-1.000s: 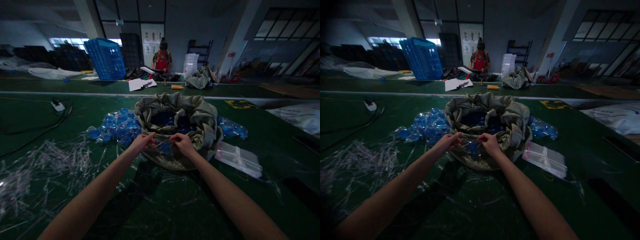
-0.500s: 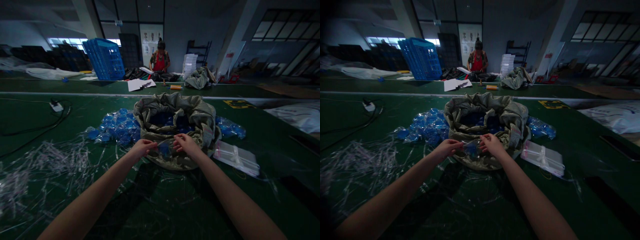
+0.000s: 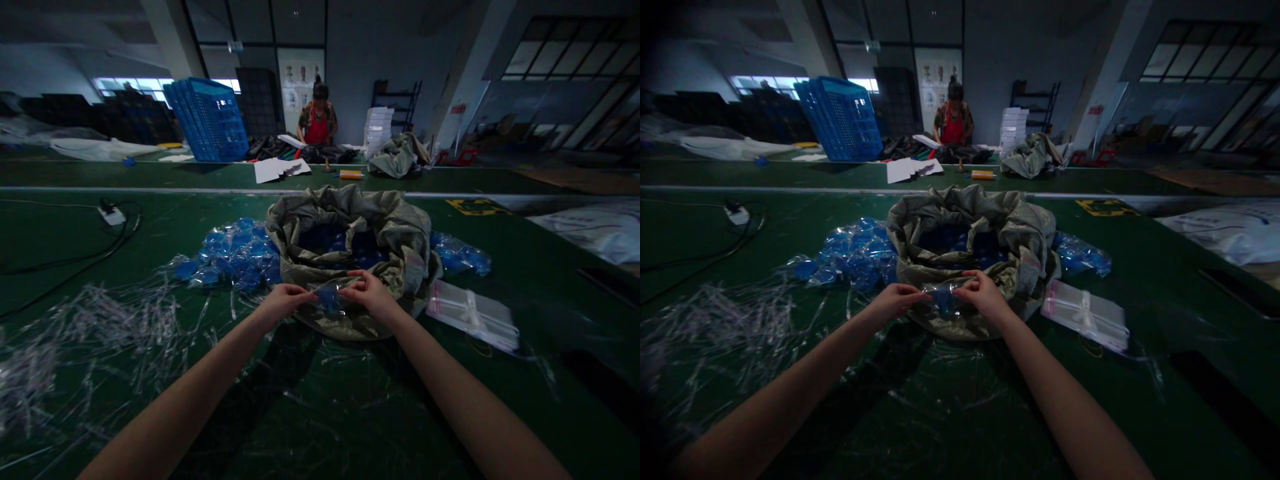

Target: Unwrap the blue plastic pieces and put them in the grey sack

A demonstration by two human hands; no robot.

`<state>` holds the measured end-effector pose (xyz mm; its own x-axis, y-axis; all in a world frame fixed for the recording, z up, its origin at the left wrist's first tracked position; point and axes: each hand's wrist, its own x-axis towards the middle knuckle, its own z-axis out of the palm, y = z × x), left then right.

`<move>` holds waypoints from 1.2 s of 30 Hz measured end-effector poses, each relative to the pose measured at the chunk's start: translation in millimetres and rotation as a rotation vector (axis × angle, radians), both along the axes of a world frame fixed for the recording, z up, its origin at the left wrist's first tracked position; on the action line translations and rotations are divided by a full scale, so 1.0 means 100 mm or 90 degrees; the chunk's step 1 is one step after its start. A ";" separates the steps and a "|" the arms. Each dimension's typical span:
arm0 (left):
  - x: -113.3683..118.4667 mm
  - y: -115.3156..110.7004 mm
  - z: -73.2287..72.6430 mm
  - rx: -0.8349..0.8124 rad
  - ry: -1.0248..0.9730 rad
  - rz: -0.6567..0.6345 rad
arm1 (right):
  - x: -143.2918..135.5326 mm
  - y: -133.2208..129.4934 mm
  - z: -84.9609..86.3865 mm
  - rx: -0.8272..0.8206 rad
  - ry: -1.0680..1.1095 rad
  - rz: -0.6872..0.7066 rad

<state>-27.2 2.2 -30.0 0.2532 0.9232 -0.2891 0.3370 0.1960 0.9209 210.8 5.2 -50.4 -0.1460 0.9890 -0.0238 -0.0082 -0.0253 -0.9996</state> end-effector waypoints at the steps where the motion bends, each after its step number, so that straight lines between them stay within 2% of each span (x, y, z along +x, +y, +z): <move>1: 0.00 0.00 0.00 0.002 0.009 -0.002 | 0.01 0.00 0.00 0.009 -0.016 0.000; 7: 0.00 0.02 -0.08 0.044 0.077 -0.016 | 0.01 -0.01 -0.08 0.062 -0.077 0.009; 12: 0.07 0.06 -0.17 0.143 0.238 -0.018 | -0.04 0.03 -0.27 0.160 -0.191 -0.022; 15: 0.12 0.08 -0.18 0.177 0.282 -0.005 | -0.06 0.06 -0.32 0.156 -0.199 -0.031; 18: 0.16 0.11 -0.22 0.204 0.206 0.018 | -0.07 0.09 -0.31 0.130 -0.183 -0.018; 22: 0.18 0.15 -0.28 0.172 0.039 -0.018 | -0.09 0.09 -0.22 0.086 -0.149 0.019; 24: 0.16 0.12 -0.23 0.171 0.008 -0.025 | -0.09 0.06 -0.13 0.072 -0.120 0.065; 27: 0.12 0.00 -0.04 0.203 -0.013 -0.036 | -0.09 -0.03 0.05 0.100 -0.090 0.118; 32: 0.04 -0.25 0.32 0.164 -0.121 -0.010 | -0.14 -0.28 0.33 0.115 -0.039 0.129; 36: -0.04 -0.40 0.46 0.133 -0.154 -0.022 | -0.20 -0.44 0.46 0.101 -0.016 0.135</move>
<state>-31.4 -37.7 16.4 0.3235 0.9460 -0.0226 0.1069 -0.0128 0.9942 190.7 -39.3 -4.6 -0.3513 0.9282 0.1226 0.0054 0.1329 -0.9911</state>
